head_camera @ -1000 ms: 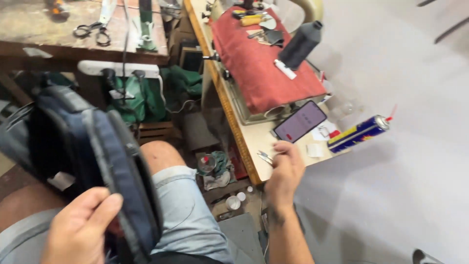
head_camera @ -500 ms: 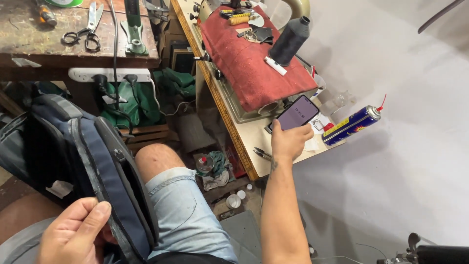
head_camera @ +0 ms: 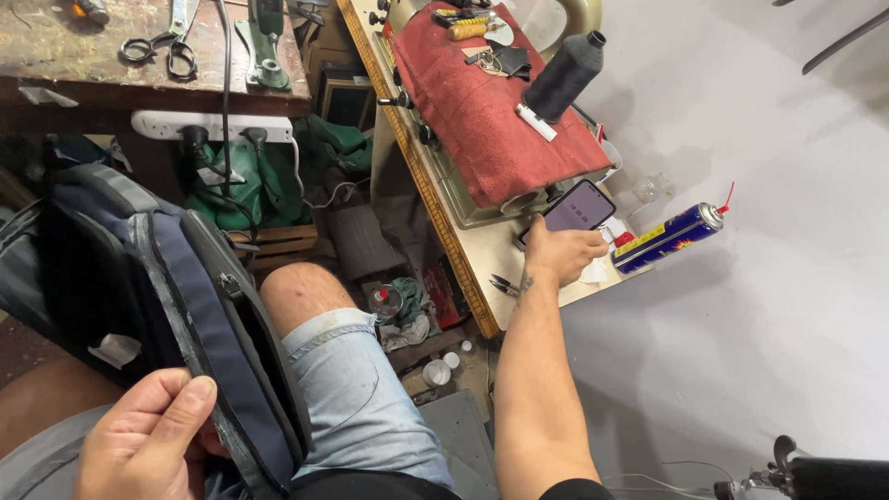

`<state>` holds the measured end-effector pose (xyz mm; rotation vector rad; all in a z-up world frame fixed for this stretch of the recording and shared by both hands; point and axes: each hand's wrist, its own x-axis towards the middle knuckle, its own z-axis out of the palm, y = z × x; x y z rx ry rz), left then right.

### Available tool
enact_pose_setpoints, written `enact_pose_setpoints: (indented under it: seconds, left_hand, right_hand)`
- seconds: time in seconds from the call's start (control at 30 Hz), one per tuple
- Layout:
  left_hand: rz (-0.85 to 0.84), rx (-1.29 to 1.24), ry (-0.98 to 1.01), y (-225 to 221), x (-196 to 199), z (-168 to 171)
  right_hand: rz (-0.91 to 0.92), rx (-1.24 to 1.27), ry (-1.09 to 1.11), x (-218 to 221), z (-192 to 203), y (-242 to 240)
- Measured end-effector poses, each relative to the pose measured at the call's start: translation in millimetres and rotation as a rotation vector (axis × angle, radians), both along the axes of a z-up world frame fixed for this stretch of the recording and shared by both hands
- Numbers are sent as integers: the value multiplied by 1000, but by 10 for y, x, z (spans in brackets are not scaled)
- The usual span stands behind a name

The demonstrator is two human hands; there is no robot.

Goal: Finishing the ends of a zipper on a backpack by singeing them with a lighter and pressing them with a wooden tool to ensure a clean finish.

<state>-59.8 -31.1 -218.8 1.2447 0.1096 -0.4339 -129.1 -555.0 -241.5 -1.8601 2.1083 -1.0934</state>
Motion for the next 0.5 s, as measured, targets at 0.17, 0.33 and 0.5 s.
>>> enact_pose_setpoints:
  seconds: [0.17, 0.33, 0.5]
  left_hand:
    - [2, -5, -42, 57, 19, -13]
    - [31, -11, -19, 72, 19, 58]
    - [50, -8, -21, 67, 20, 50]
  right_hand:
    - [-14, -29, 13, 28, 6, 5]
    - [-27, -47, 13, 67, 34, 37]
    - [-45, -37, -8, 59, 47, 55]
